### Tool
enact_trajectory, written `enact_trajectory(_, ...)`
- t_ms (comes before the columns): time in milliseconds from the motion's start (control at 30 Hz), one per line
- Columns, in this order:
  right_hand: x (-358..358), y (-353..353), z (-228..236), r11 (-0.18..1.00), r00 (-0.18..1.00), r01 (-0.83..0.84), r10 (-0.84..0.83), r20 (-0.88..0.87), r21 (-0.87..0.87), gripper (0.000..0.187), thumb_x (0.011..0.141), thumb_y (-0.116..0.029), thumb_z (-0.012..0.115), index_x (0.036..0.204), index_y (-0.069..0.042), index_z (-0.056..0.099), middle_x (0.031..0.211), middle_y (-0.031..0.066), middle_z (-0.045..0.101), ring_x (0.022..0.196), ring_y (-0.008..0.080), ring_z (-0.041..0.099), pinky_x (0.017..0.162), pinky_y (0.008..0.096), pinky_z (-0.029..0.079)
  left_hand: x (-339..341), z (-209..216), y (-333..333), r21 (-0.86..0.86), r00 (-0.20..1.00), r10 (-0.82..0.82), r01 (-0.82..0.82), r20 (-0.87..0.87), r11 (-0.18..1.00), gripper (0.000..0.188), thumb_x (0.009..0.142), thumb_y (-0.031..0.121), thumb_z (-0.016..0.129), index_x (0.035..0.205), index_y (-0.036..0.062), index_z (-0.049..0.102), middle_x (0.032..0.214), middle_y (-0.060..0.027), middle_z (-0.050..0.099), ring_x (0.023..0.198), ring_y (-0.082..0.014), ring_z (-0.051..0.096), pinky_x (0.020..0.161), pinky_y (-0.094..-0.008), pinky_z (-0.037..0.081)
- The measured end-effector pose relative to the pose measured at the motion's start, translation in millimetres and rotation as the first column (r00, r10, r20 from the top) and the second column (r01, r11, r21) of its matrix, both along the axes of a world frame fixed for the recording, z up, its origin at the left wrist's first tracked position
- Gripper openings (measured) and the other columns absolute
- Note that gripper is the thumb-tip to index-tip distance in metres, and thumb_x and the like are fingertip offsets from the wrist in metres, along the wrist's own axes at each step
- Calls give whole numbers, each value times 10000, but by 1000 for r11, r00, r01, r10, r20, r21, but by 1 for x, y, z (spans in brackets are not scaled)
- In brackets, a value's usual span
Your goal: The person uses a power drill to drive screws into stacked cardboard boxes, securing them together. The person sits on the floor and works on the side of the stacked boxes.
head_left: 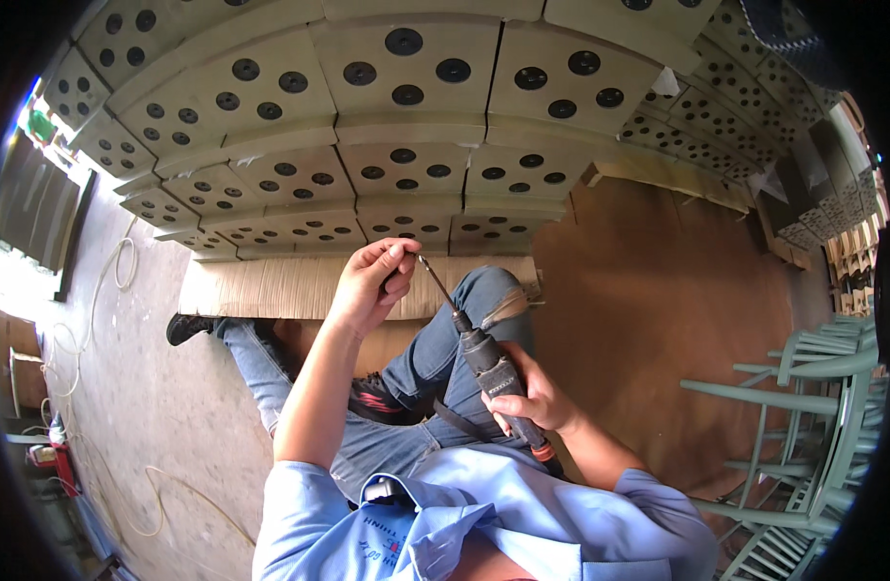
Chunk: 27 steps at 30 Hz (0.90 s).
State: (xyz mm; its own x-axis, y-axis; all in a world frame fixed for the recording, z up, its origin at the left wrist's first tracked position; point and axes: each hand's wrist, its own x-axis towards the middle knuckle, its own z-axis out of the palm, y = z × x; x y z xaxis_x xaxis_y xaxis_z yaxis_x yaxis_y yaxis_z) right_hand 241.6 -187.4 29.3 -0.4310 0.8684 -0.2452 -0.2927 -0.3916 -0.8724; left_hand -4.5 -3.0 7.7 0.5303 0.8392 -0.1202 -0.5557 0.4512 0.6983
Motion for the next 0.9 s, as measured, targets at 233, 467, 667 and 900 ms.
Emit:
enact_trajectory(233,1,-1,-1,999,1000,-21,20,8,31,716,853,-181,748,1418,-26,336,869,64,575,575,131,596,517,290,519,12,6,-7,31,999,48,-47,-17,998,207,1061,210,563,1049,14,629,763,-4,564,534,-47,379,434,-190,266)
enact_trajectory(467,9,-7,0,999,1000,13,-14,19,39,681,868,-161,737,1406,-29,340,840,57,569,577,135,597,523,297,521,27,18,0,97,987,-29,45,-155,994,245,1058,258,580,975,30,608,693,25,490,503,-45,343,442,-201,245)
enact_trajectory(667,30,-15,37,980,970,157,-176,-165,-125,647,891,-173,707,1408,-53,337,891,112,600,582,177,614,518,333,541,87,54,17,64,976,-142,154,-164,986,260,1067,278,559,1000,30,601,680,38,452,519,-52,345,444,-210,254)
enact_trajectory(900,71,2,100,949,789,228,-312,-529,-219,519,1008,-474,485,1219,-1,509,915,129,611,585,195,642,485,349,559,204,121,44,125,983,-182,184,-24,975,266,1079,252,523,1104,6,620,763,17,500,568,-66,387,449,-212,289)
